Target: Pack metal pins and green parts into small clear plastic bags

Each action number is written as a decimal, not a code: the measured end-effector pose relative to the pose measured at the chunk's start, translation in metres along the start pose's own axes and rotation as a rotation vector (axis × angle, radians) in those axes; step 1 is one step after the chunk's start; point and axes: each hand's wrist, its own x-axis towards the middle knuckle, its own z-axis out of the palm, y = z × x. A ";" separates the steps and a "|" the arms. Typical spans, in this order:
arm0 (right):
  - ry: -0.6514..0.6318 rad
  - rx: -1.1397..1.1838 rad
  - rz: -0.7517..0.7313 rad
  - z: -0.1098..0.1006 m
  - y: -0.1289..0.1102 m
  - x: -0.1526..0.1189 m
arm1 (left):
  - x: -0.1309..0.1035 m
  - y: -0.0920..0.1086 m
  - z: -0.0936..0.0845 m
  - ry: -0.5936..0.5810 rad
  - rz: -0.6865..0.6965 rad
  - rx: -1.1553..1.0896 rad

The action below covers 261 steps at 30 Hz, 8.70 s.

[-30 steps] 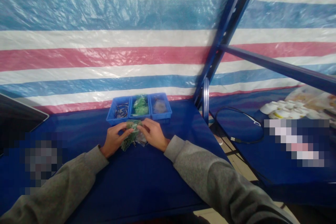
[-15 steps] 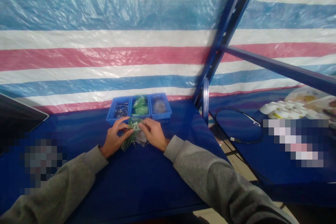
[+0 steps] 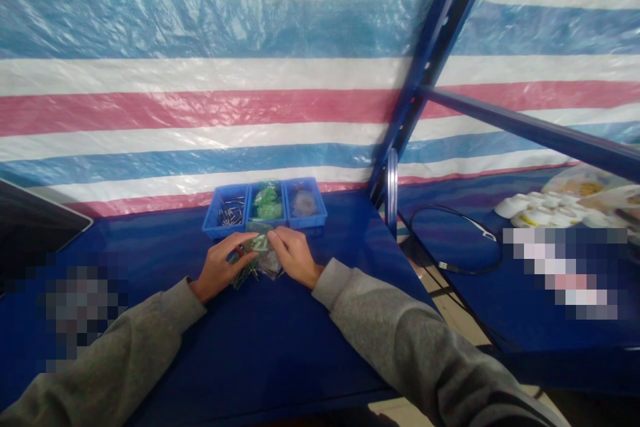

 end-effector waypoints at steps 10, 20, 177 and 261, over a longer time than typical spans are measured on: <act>0.010 0.013 0.019 -0.001 0.004 -0.001 | 0.000 0.002 -0.002 -0.018 0.024 0.010; 0.033 0.020 0.020 0.001 0.004 -0.001 | -0.002 0.000 -0.002 -0.047 0.028 -0.008; 0.045 0.052 0.100 0.001 0.002 -0.002 | -0.003 0.001 0.001 0.056 0.057 0.098; 0.061 0.072 0.011 0.005 0.004 -0.003 | -0.002 0.000 0.001 0.045 -0.107 0.002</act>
